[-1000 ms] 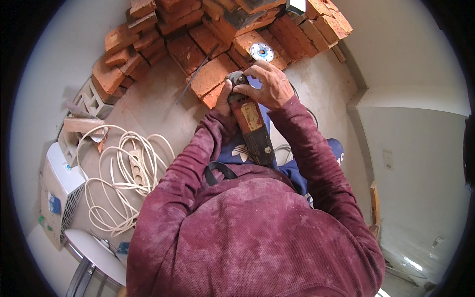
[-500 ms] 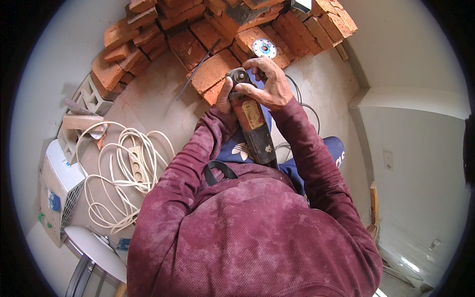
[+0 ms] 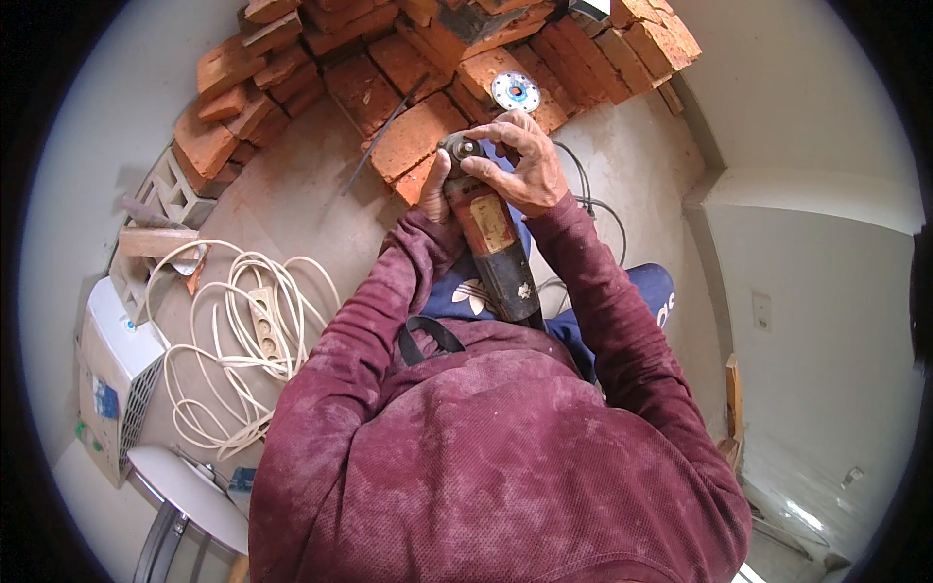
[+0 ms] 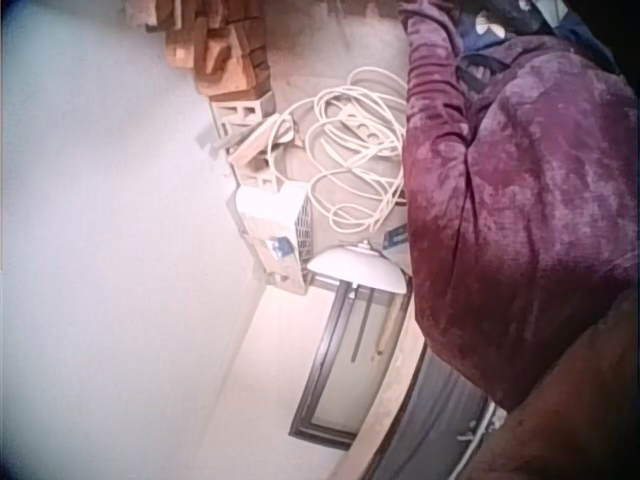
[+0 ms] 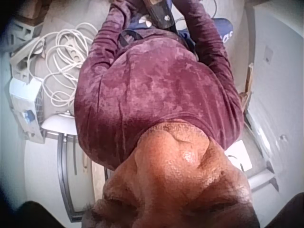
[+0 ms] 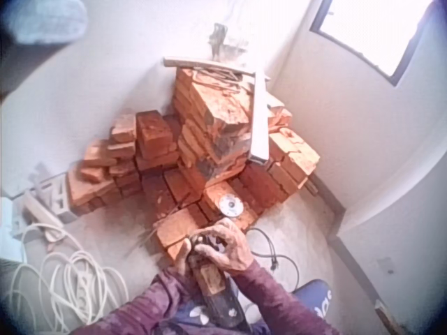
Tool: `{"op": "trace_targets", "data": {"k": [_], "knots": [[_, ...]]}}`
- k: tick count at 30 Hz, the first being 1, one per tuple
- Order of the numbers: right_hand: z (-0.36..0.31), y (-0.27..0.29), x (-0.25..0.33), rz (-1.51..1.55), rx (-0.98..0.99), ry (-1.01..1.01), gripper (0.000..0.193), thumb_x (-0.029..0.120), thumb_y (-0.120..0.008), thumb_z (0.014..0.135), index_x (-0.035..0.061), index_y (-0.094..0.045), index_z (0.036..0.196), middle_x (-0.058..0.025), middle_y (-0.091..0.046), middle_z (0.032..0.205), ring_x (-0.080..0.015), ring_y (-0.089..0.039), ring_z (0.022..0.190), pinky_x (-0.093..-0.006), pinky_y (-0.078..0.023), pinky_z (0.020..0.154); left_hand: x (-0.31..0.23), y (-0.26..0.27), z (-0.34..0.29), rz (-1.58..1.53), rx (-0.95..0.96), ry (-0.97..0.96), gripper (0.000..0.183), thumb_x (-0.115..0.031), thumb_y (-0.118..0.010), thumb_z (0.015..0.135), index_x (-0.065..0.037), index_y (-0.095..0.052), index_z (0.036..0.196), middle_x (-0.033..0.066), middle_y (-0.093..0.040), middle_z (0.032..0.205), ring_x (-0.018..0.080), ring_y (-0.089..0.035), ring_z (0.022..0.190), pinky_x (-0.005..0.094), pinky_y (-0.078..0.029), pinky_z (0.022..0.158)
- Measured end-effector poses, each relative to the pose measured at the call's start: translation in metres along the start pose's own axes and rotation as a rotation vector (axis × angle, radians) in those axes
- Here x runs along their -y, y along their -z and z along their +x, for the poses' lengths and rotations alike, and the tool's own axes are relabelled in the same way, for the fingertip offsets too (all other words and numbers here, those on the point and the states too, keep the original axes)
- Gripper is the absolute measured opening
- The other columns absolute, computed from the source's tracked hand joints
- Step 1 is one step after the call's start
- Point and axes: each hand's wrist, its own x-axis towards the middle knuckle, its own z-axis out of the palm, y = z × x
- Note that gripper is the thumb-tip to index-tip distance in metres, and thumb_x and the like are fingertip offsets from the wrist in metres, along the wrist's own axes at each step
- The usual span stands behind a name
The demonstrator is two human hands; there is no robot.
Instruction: The person walks through a construction site carrying a metal strip, then sits on the floor to assemble an angle grinder. They attach a cutting disc and plug in the tool. Finally, they use the angle grinder to cut the metal strip while holding it with their other hand.
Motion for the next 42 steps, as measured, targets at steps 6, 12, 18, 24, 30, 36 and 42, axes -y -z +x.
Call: {"op": "trace_targets", "data": {"k": [6, 12, 18, 24, 30, 36, 42], "knots": [[0.001, 0.002, 0.008, 0.020, -0.005, -0.036, 0.038, 0.021, -0.075, 0.074, 0.0085, -0.067, 0.109, -0.0048, -0.055, 0.089, -0.0172, -0.053, 0.082, -0.0303, -0.045, 0.074, 0.000, 0.018, 0.002, -0.118, 0.072, 0.169, 0.064, -0.057, -0.063, 0.084, -0.013, -0.048, 0.127, 0.0056, -0.057, 0.114, 0.0218, -0.057, 0.109, 0.0390, -0.048, 0.096], [-0.001, 0.007, 0.000, -0.038, 0.019, -0.006, 0.036, 0.019, -0.073, 0.077, 0.0088, -0.067, 0.111, -0.0066, -0.056, 0.088, -0.0185, -0.054, 0.081, -0.0305, -0.045, 0.073, 0.006, 0.005, 0.009, 0.002, -0.015, 0.006, 0.083, -0.078, -0.045, 0.079, -0.009, -0.049, 0.125, 0.0092, -0.057, 0.115, 0.0238, -0.059, 0.104, 0.0397, -0.050, 0.094], [0.000, 0.014, 0.007, -0.097, -0.011, -0.011, 0.034, 0.016, -0.075, 0.075, 0.0072, -0.067, 0.107, -0.0059, -0.056, 0.084, -0.0186, -0.055, 0.074, -0.0306, -0.046, 0.066, 0.004, 0.002, 0.012, 0.128, -0.083, 0.057, 0.082, -0.078, -0.039, 0.081, -0.011, -0.050, 0.126, 0.0072, -0.059, 0.113, 0.0202, -0.060, 0.102, 0.0373, -0.052, 0.089], [0.001, 0.020, -0.003, -0.095, 0.019, 0.018, 0.028, 0.015, -0.075, 0.076, 0.0026, -0.068, 0.100, -0.0074, -0.058, 0.084, -0.0191, -0.056, 0.075, -0.0309, -0.047, 0.068, 0.004, -0.003, 0.013, 0.126, 0.015, -0.003, 0.076, -0.071, -0.046, 0.083, -0.008, -0.047, 0.127, 0.0081, -0.059, 0.113, 0.0212, -0.061, 0.100, 0.0378, -0.053, 0.089], [-0.001, 0.011, -0.009, -0.140, -0.044, -0.034, 0.038, 0.024, -0.081, 0.071, 0.0020, -0.068, 0.099, -0.0069, -0.056, 0.079, -0.0180, -0.055, 0.070, -0.0305, -0.046, 0.063, 0.003, -0.003, 0.010, 0.116, 0.013, 0.016, 0.075, -0.071, -0.047, 0.083, -0.009, -0.049, 0.125, 0.0067, -0.059, 0.110, 0.0190, -0.061, 0.099, 0.0361, -0.053, 0.089], [-0.002, 0.016, 0.001, -0.024, 0.014, -0.054, 0.040, 0.024, -0.077, 0.074, 0.0046, -0.068, 0.107, -0.0068, -0.055, 0.085, -0.0178, -0.053, 0.075, -0.0302, -0.045, 0.067, 0.001, -0.005, 0.006, 0.115, -0.032, 0.027, 0.077, -0.074, -0.044, 0.082, -0.011, -0.050, 0.125, 0.0067, -0.060, 0.110, 0.0197, -0.061, 0.100, 0.0373, -0.053, 0.088], [-0.004, 0.015, 0.000, -0.001, 0.050, -0.090, 0.038, 0.021, -0.075, 0.078, 0.0052, -0.067, 0.111, -0.0080, -0.058, 0.093, -0.0191, -0.056, 0.086, -0.0299, -0.045, 0.077, 0.002, 0.004, 0.010, 0.126, -0.004, 0.042, 0.080, -0.077, -0.042, 0.081, -0.011, -0.049, 0.126, 0.0081, -0.058, 0.115, 0.0216, -0.059, 0.105, 0.0390, -0.051, 0.092]]}}
